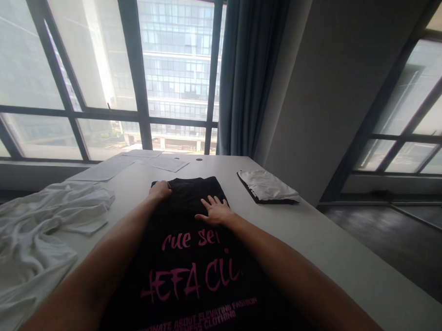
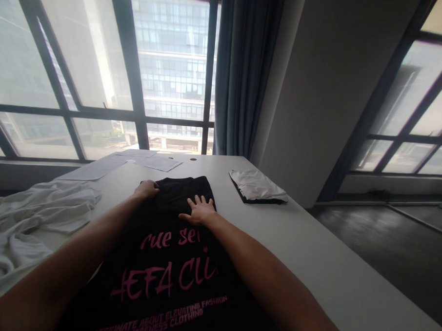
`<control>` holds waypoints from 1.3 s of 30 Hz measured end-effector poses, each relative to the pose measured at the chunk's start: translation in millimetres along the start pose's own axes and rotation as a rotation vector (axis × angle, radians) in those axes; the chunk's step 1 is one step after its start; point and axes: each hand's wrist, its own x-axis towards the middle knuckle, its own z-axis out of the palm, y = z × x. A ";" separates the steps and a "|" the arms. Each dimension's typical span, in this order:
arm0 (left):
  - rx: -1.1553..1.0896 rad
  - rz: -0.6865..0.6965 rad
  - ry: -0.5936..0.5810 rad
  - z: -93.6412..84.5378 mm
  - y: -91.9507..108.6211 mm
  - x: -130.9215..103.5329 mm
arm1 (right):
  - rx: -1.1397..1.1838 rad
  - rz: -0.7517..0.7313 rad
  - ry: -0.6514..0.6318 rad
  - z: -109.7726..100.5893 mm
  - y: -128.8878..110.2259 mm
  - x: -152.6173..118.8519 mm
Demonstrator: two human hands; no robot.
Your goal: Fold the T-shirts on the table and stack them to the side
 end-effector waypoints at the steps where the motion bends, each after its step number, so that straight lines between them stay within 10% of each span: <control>1: 0.004 0.001 0.030 -2.9 0.1 1.5 | 0.001 -0.030 0.022 1.3 -3.4 -4.6; 8: 0.123 -0.040 0.134 -1.8 -4.9 -13.5 | 0.115 -0.133 -0.061 8.6 -37.7 -20.1; 14: 0.138 -0.095 -0.106 28.2 -26.0 -47.4 | 0.121 -0.126 -0.038 18.2 -38.1 -16.3; 18: 0.117 -0.045 -0.065 47.7 -24.4 -51.6 | 0.110 -0.126 -0.062 20.3 -35.1 -11.7; 39: 0.142 0.041 -0.093 53.5 20.1 45.3 | 0.068 -0.063 0.001 4.3 35.0 89.6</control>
